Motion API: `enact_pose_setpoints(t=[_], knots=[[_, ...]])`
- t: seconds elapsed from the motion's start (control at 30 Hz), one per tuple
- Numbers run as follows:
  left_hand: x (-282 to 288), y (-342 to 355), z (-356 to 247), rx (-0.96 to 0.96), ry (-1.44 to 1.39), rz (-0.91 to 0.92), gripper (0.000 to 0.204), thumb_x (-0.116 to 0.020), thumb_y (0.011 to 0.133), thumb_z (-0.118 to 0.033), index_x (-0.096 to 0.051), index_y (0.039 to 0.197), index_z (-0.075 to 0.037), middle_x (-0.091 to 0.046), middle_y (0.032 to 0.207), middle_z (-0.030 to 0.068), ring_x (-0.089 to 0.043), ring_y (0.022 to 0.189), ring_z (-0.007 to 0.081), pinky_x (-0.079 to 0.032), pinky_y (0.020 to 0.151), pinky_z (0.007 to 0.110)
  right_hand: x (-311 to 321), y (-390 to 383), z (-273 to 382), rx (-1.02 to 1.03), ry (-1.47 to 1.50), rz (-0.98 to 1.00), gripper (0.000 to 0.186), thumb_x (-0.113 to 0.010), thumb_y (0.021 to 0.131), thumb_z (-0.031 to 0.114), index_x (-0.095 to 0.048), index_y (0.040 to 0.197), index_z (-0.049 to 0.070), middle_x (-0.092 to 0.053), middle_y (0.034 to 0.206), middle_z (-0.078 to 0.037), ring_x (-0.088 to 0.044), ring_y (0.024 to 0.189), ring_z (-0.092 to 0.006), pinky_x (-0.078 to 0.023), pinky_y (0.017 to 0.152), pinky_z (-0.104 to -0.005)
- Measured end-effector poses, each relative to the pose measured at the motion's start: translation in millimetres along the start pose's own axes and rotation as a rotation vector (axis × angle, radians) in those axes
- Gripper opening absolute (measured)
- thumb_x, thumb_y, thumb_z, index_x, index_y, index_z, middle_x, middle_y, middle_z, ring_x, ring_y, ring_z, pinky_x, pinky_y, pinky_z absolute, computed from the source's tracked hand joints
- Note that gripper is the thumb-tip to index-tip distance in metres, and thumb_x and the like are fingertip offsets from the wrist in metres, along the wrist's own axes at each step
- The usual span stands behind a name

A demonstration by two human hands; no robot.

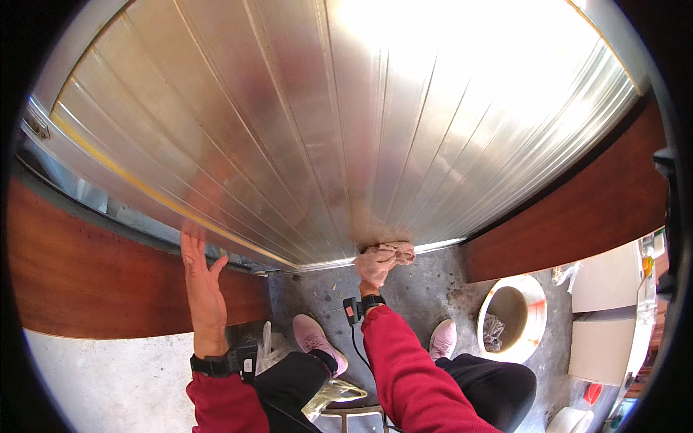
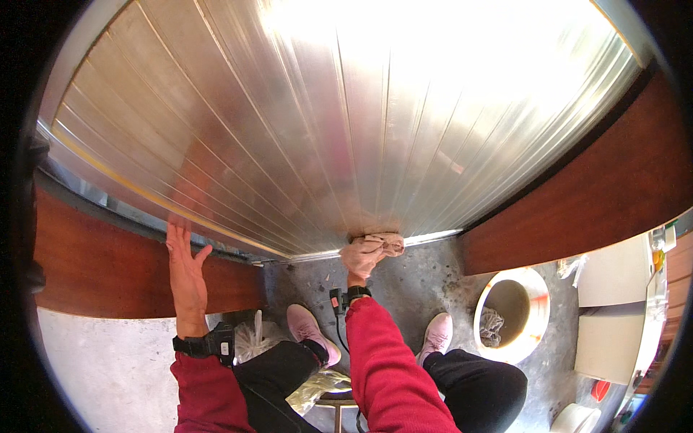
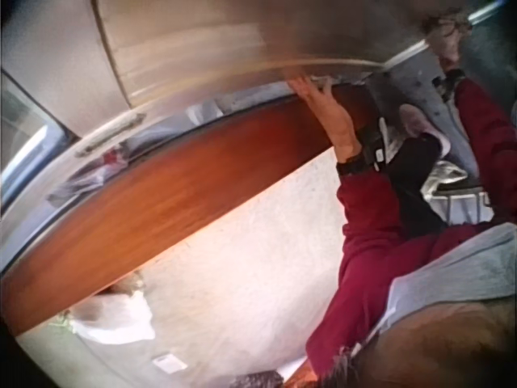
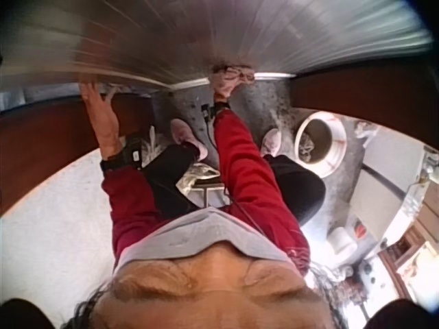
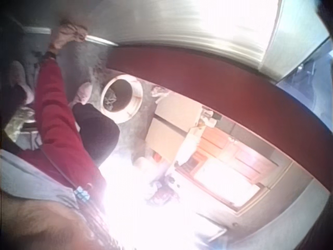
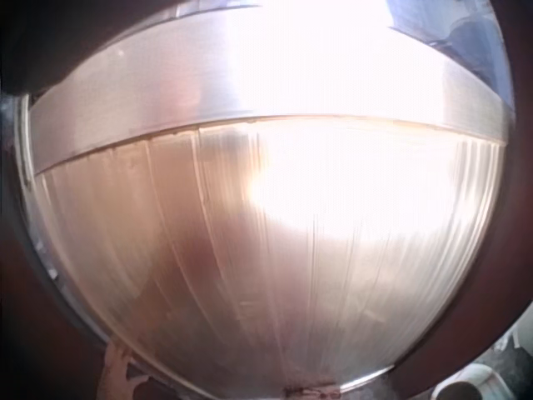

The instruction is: The person wipes a metal door with a cloth, moving from the upper section down to the lower edge. They switch to a second cloth and continue wiping the door surface before opening the door and moving a bucket of water.

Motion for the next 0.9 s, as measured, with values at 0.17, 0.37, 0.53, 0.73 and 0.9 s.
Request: enact_pose_setpoints(t=[0.17, 0.37, 0.53, 0.73, 0.9], knots=[[1.9, 1.9, 5.8, 0.028, -0.013, -0.029, 0.082, -0.033, 0.098, -0.068, -0.015, 0.159, -0.016, -0.016, 0.164, 0.0097, -0.016, 0.15, 0.0257, -0.027, 0.11, 0.052, 31.3, -7.6, 32.5, 0.034, -0.047, 0.067, 0.041, -0.064, 0.091, 0.019, -0.05, 0.126, 0.003, -0.055, 0.121, -0.008, -0.053, 0.111, -0.0249, -0.046, 0.096, -0.0365], [6.5, 0.5, 7.8, 0.051, -0.059, -0.035, 0.064, -0.031, 0.106, -0.047, -0.017, 0.158, -0.012, -0.021, 0.162, 0.0097, -0.02, 0.149, 0.0256, -0.032, 0.111, 0.046, 32.1, -5.3, 241.6, 0.604, -0.07, 0.016, 0.042, -0.062, 0.093, 0.019, -0.049, 0.13, 0.002, -0.053, 0.124, -0.011, -0.054, 0.111, -0.0257, -0.047, 0.095, -0.0371], [6.0, 1.3, 3.4, 0.02, -0.072, 0.01, 0.063, -0.03, 0.106, -0.047, -0.019, 0.158, -0.012, -0.022, 0.161, 0.011, -0.022, 0.149, 0.0277, -0.035, 0.111, 0.048, -9.5, 15.0, 433.2, 1.028, -0.084, -0.113, 0.048, -0.061, 0.096, 0.02, -0.045, 0.138, 0.001, -0.048, 0.129, -0.014, -0.055, 0.113, -0.0264, -0.047, 0.096, -0.0378], [8.5, 3.9, 7.7, 0.012, -0.052, -0.031, 0.069, -0.032, 0.104, -0.054, -0.02, 0.157, -0.013, -0.023, 0.161, 0.0104, -0.021, 0.149, 0.0278, -0.034, 0.109, 0.049, -25.9, 37.2, 392.5, 0.934, 0.239, 0.025, 0.06, -0.061, 0.096, 0.014, -0.034, 0.149, 0.003, -0.045, 0.124, -0.015, -0.056, 0.107, -0.0248, -0.049, 0.092, -0.0367], [6.2, 0.5, 1.9, -0.028, -0.015, -0.007, 0.073, -0.031, 0.102, -0.06, -0.02, 0.158, -0.014, -0.021, 0.162, 0.0084, -0.021, 0.149, 0.0256, -0.032, 0.109, 0.048, 22.3, 74.7, 179.0, 0.601, 0.093, -0.15, 0.058, -0.063, 0.093, 0.018, -0.037, 0.143, 0.004, -0.05, 0.124, -0.013, -0.055, 0.111, -0.0256, -0.047, 0.094, -0.0365]])
Point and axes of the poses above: each hand's wrist, its own y-axis towards the middle knuckle, its own x-axis out of the back of the hand, z = x × y, the point moved 4 cm from there along y, towards the middle knuckle
